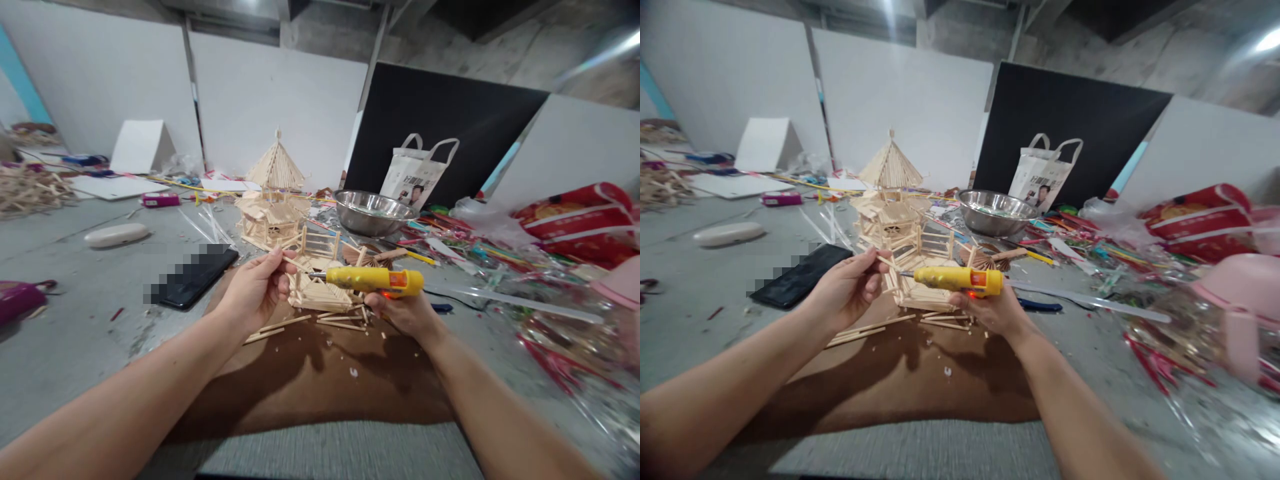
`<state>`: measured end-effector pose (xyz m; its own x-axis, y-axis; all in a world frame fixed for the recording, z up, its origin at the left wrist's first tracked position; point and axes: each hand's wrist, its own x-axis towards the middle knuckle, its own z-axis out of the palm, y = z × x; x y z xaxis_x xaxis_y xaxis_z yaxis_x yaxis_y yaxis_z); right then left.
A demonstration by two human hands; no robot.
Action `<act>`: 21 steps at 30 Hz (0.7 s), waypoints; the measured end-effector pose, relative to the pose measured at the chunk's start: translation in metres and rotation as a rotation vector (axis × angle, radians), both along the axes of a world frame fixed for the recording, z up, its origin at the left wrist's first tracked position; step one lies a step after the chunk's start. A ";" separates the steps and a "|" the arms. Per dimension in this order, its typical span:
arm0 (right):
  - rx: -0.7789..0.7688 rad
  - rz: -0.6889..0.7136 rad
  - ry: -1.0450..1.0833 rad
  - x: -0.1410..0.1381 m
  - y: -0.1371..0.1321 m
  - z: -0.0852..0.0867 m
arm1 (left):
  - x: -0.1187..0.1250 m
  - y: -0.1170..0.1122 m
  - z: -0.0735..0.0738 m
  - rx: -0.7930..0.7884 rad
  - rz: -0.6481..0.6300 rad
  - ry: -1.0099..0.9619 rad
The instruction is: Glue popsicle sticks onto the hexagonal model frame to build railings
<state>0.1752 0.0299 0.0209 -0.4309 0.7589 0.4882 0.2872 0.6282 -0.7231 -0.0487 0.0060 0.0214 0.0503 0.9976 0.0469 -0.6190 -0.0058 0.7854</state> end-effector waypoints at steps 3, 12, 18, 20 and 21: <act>-0.031 0.011 0.005 0.001 0.001 -0.001 | 0.000 -0.001 0.001 -0.011 -0.001 -0.004; -0.173 -0.090 0.245 0.015 0.011 0.006 | -0.001 -0.001 0.004 -0.007 0.005 -0.041; -0.281 -0.367 0.506 0.041 0.039 0.013 | 0.002 -0.003 0.002 -0.007 -0.027 -0.043; -0.403 -0.434 0.498 0.049 0.050 0.010 | 0.005 -0.005 0.001 -0.021 -0.051 -0.033; -0.470 -0.466 0.456 0.053 0.056 0.007 | 0.007 -0.007 0.001 -0.027 -0.068 -0.024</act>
